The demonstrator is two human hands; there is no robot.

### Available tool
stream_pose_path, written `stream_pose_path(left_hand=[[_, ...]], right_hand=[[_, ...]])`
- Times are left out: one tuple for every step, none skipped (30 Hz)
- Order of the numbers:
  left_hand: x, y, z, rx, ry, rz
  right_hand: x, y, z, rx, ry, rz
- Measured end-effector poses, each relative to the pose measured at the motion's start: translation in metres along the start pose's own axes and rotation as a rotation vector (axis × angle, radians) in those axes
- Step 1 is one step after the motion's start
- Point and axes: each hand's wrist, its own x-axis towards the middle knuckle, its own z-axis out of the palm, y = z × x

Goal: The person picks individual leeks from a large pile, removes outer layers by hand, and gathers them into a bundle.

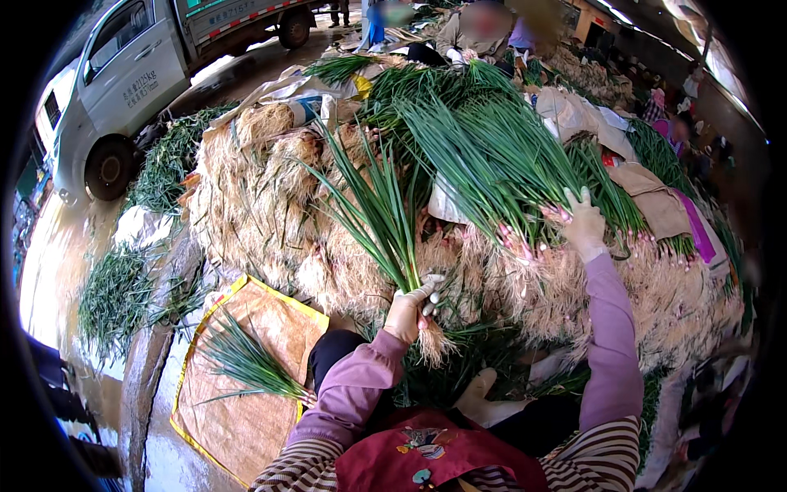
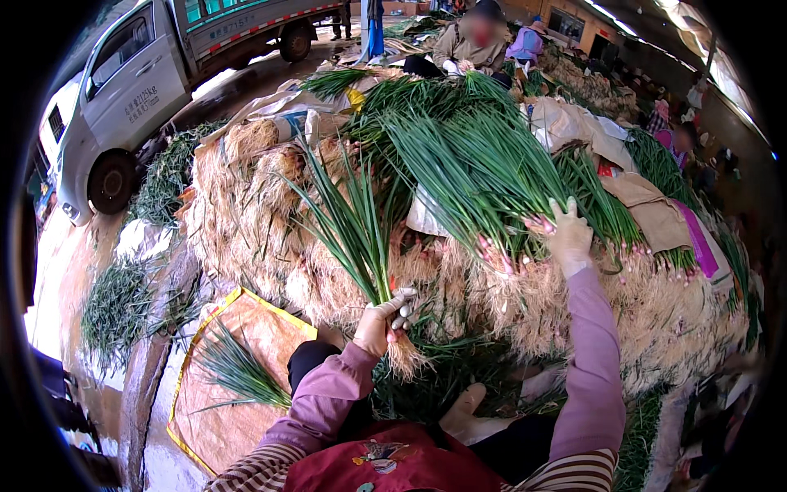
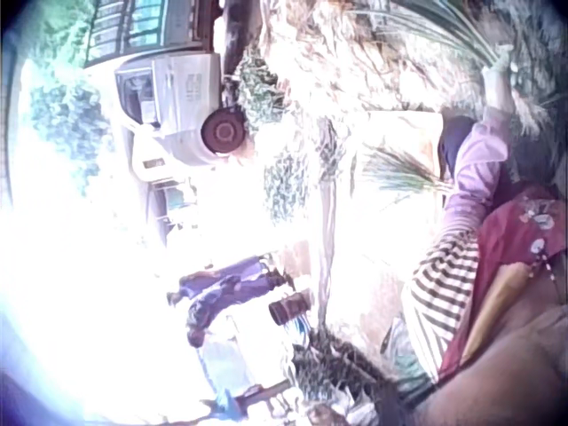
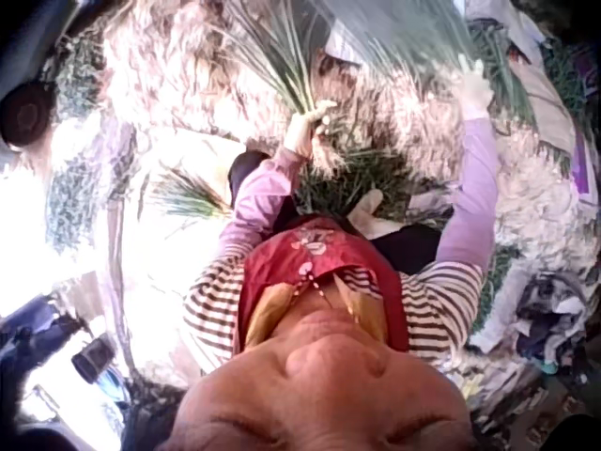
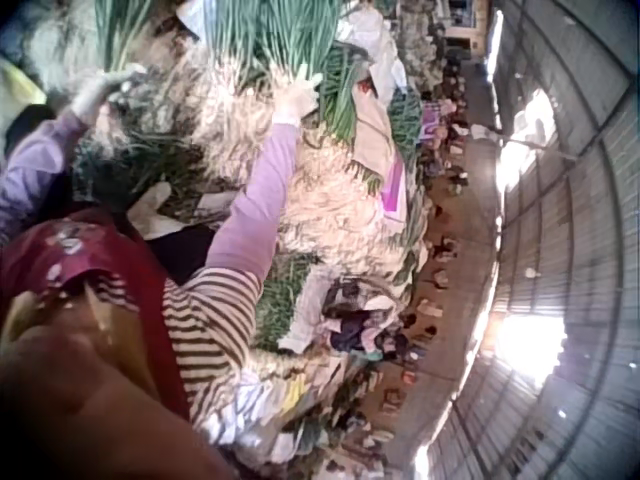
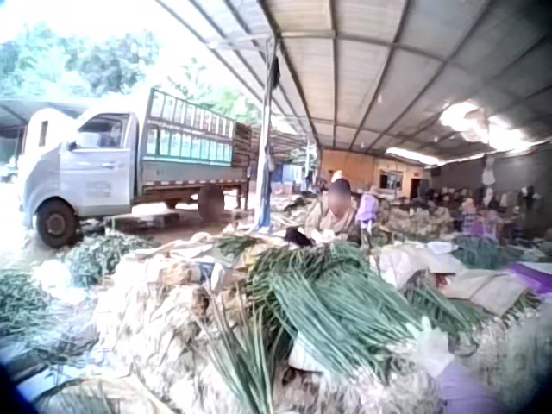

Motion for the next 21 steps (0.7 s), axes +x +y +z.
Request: stream_pose_path(left_hand=[[-0.004,0.004,0.003,-0.008,0.004,-0.01],[-0.011,0.008,0.001,-0.016,0.02,-0.019],[-0.009,0.006,-0.002,-0.015,-0.023,-0.026],[-0.007,0.004,-0.009,-0.049,-0.033,-0.062],[-0.007,0.004,-0.009,-0.037,-0.024,-0.053],[-0.003,-0.001,-0.005,-0.032,-0.03,-0.054],[-0.002,-0.003,-0.012,-0.06,-0.004,-0.069],[-0.003,0.0,-0.014,-0.019,-0.028,-0.087],[-0.003,-0.004,-0.018,-0.002,-0.038,-0.073],[-0.001,-0.007,-0.018,0.012,-0.06,-0.057],[-0.002,-0.01,-0.012,0.014,-0.075,-0.059],[-0.003,-0.01,-0.002,0.011,-0.097,-0.064],[-0.006,-0.011,0.001,0.005,-0.096,-0.055],[-0.006,-0.013,-0.001,0.002,-0.133,-0.055],[-0.005,-0.017,-0.005,0.029,-0.103,-0.067],[-0.003,-0.021,-0.009,0.062,-0.073,-0.08],[0.002,-0.027,-0.015,0.085,-0.061,-0.073],[0.002,-0.029,-0.025,0.114,-0.037,-0.073],[0.003,-0.032,-0.029,0.118,-0.004,-0.086],[0.002,-0.032,-0.031,0.128,0.029,-0.093],[-0.002,-0.029,-0.03,0.125,0.072,-0.09]], right_hand=[[0.013,0.023,0.002,-0.02,0.039,0.029],[0.025,0.037,0.007,-0.035,0.073,0.048],[0.029,0.056,0.012,-0.082,0.194,0.038],[0.024,0.042,-0.005,-0.089,0.104,0.11],[0.02,0.033,0.006,-0.146,0.097,0.141],[0.014,0.033,0.023,-0.219,0.089,0.183],[0.006,0.011,0.043,-0.204,0.02,0.138],[-0.004,-0.004,0.051,-0.196,-0.045,0.103],[-0.002,-0.007,0.049,-0.146,-0.131,0.105],[0.004,0.001,0.038,0.0,-0.183,0.107],[0.012,0.019,0.024,0.133,-0.255,0.099],[0.011,0.039,0.003,0.262,-0.322,0.097],[0.001,0.033,-0.032,0.369,-0.283,0.044],[-0.011,0.033,-0.044,0.289,-0.096,0.0],[-0.026,0.025,-0.06,0.21,0.096,-0.022],[-0.042,0.015,-0.074,0.136,0.289,-0.041],[-0.058,0.004,-0.078,0.441,0.293,-0.04],[-0.072,-0.014,-0.073,0.76,0.28,-0.042],[-0.089,-0.033,-0.067,0.812,0.267,-0.107],[-0.106,-0.049,-0.062,0.816,0.145,-0.132],[-0.118,-0.059,-0.041,0.767,0.037,-0.189]])
